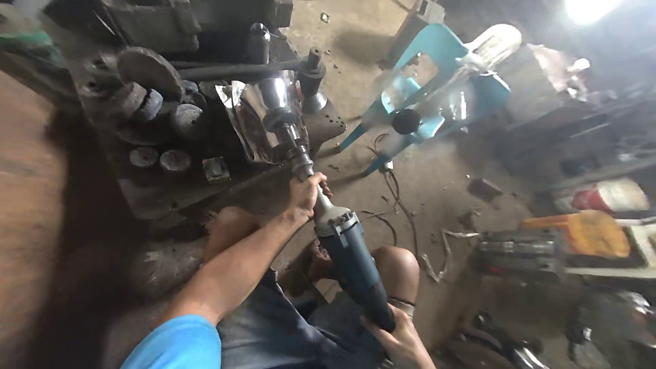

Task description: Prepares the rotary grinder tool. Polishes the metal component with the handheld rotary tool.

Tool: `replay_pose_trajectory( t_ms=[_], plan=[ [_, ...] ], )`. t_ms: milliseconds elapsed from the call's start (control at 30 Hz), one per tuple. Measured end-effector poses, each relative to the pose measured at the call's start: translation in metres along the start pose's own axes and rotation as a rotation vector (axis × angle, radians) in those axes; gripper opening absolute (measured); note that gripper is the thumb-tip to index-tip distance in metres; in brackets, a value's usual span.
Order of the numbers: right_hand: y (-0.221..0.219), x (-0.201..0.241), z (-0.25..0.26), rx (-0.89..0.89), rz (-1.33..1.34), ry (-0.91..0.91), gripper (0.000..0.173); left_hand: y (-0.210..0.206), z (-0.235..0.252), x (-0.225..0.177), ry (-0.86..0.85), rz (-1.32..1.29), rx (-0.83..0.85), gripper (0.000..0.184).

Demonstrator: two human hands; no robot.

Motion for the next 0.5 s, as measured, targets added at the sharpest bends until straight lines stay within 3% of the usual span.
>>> replay_pose_trajectory(
  t_ms=[233, 367, 500],
  plan=[
    [0.004, -0.008, 0.003, 0.004, 0.174, -0.043, 0.033, -0.031, 0.018, 0.002, 0.056, -0.006, -0.058, 0.013],
    [0.004, -0.01, 0.002, 0.017, 0.188, -0.052, 0.032, -0.021, 0.013, 0.01, 0.08, 0.084, -0.03, 0.024],
    [0.001, -0.007, -0.001, 0.033, 0.058, -0.016, 0.033, -0.005, -0.011, -0.001, 0.058, 0.072, -0.038, 0.016]
  ],
)
Point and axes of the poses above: each hand's wrist, its own z-axis towards the middle knuckle, its own y-axis out of the back of the hand, x = y × z, the point moved 5 cm from there along z, towards the middle knuckle, and after that the axes turned 6 degrees about y, right-handed, at the moved point
